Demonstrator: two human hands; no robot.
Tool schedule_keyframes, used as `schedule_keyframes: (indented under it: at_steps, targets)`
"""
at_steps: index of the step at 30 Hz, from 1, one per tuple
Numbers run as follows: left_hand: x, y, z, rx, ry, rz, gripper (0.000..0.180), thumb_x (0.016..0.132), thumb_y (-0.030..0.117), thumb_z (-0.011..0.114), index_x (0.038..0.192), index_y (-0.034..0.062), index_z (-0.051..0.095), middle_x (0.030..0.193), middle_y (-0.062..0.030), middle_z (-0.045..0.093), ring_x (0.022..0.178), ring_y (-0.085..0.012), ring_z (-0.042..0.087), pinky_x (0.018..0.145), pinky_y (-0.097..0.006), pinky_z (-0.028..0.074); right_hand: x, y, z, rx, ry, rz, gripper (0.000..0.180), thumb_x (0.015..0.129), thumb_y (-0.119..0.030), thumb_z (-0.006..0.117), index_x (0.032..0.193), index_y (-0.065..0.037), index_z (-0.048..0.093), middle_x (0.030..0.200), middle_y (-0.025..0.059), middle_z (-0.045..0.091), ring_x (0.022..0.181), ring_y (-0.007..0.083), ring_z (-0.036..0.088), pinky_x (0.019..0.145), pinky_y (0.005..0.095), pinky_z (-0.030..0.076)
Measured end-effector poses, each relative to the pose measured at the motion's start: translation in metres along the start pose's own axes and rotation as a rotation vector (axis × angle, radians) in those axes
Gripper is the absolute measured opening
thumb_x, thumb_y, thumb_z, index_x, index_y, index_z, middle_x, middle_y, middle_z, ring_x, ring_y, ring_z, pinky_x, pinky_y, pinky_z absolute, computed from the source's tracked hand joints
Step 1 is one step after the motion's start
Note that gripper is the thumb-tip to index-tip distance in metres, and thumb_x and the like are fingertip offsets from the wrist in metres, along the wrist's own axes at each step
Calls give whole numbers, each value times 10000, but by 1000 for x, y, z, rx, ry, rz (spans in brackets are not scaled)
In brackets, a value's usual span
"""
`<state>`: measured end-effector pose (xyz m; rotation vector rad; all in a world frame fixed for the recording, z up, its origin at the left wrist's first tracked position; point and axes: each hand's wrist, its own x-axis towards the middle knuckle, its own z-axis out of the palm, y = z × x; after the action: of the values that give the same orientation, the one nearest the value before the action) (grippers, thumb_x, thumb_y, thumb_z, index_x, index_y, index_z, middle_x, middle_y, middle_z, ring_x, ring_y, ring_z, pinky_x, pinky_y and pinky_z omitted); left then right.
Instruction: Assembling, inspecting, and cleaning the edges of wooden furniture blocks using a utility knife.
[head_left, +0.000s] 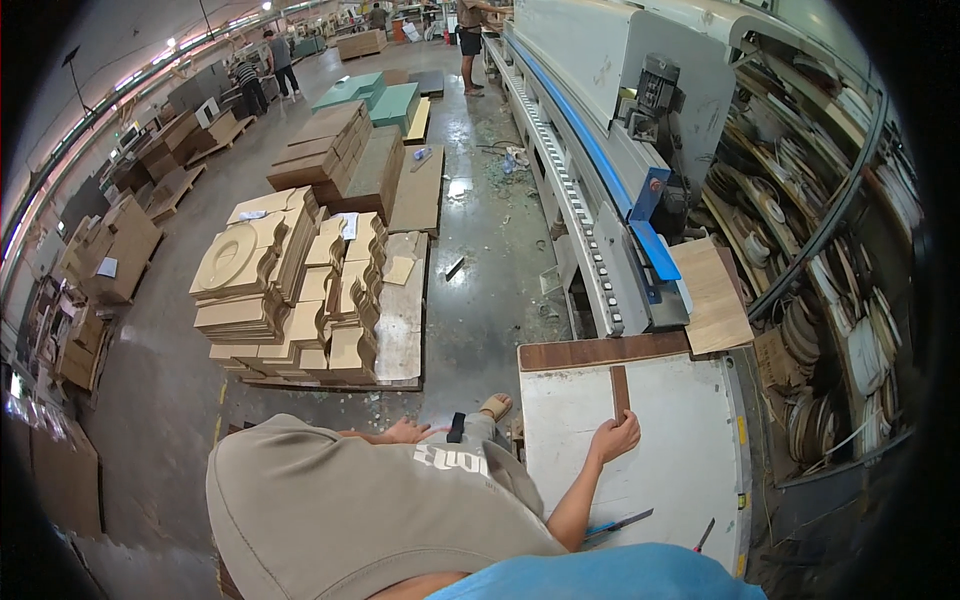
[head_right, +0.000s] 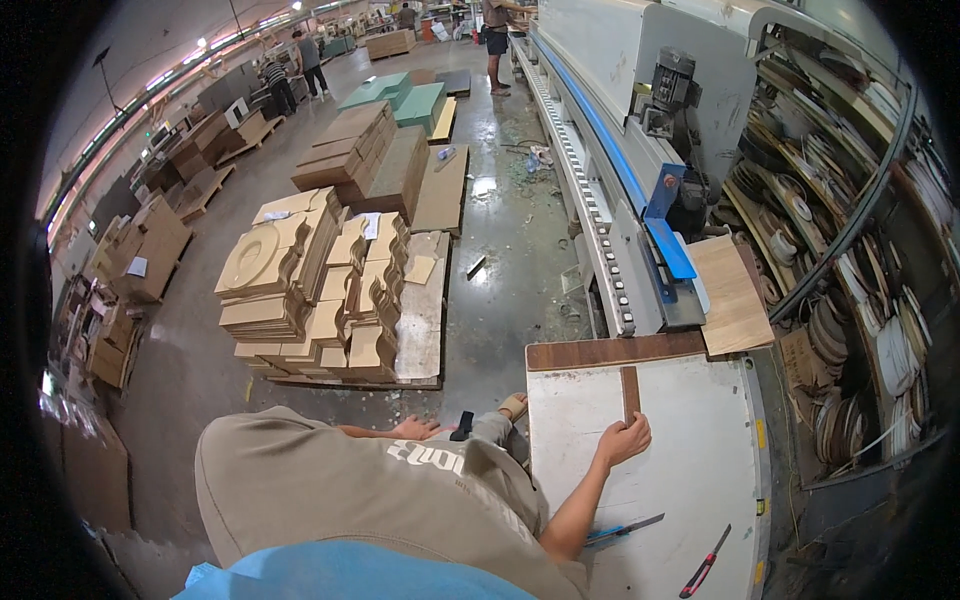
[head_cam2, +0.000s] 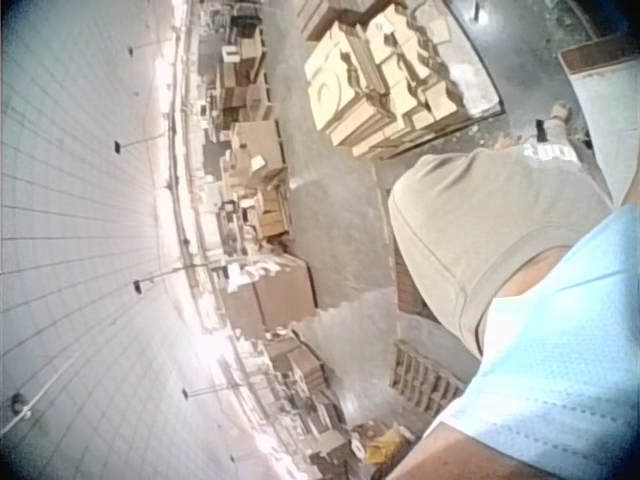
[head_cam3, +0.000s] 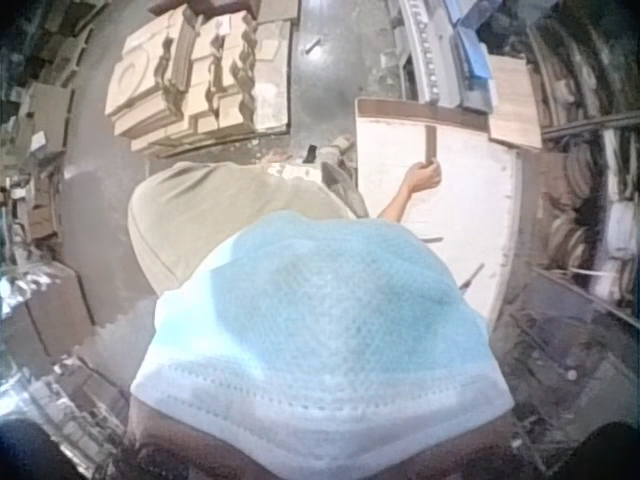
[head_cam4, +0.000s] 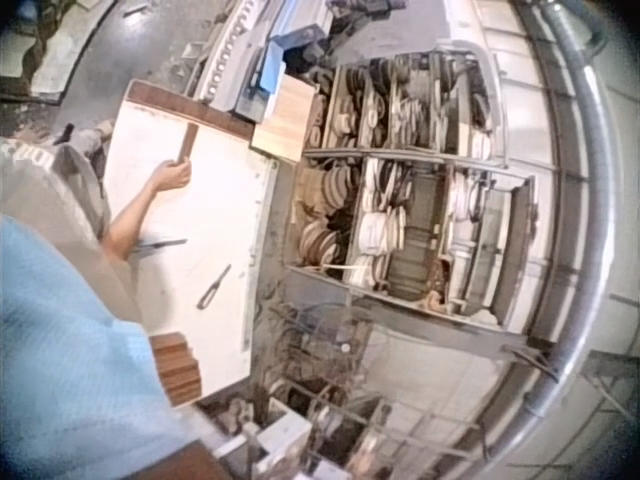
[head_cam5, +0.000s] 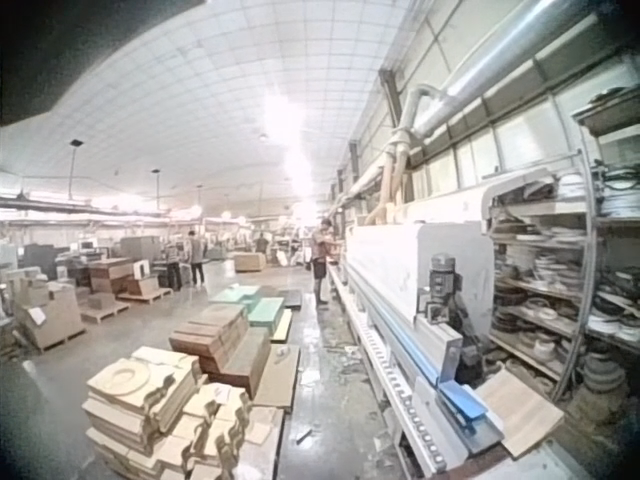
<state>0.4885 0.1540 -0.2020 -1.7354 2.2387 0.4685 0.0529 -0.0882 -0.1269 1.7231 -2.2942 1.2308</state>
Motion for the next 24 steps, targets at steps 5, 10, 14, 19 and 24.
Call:
schedule_keyframes:
  at_steps: [5, 10, 14, 19, 24]
  targets:
    - [27, -3, -18, 89, -529, -121, 766, 1038, 272, 413, 1621, 365, -76, 1149, -199, 694, 1071, -407, 682, 831, -621, 518, -3, 8, 0, -17, -12, 33, 368, 743, 4, 616, 1102, -78, 622, 1181, 91, 662, 1182, 313, 563, 1087, 471, 372]
    - [28, -2, -2, -183, -389, -77, 761, 1033, 261, 413, 1623, 362, -58, 1167, -201, 686, 1046, -414, 686, 807, -593, 533, -4, 2, -1, -1, -3, 36, 352, 752, 3, 612, 1094, -80, 625, 1182, 93, 662, 1179, 316, 563, 1079, 474, 378]
    - [33, -2, 18, -314, -231, 34, 758, 1029, 251, 413, 1624, 359, -44, 1182, -202, 679, 1025, -419, 689, 788, -571, 545, -3, 3, 1, 14, 4, 7, 352, 753, 1, 613, 1095, -81, 625, 1186, 93, 660, 1179, 318, 562, 1079, 476, 378]
    - [34, -6, 27, -365, -93, 158, 754, 1024, 240, 413, 1625, 355, -26, 1200, -204, 671, 1000, -425, 693, 764, -543, 559, -3, 3, -2, -3, -7, 28, 366, 748, 8, 617, 1103, -79, 623, 1193, 97, 657, 1188, 319, 559, 1086, 477, 373]
    - [36, 0, 9, -439, -116, -175, 775, 983, 229, 482, 1624, 338, 59, 1273, -193, 625, 954, -444, 688, 763, -500, 569, -2, 3, -2, 5, -13, 28, 364, 751, 2, 617, 1106, -74, 625, 1194, 102, 655, 1192, 320, 557, 1094, 475, 368]
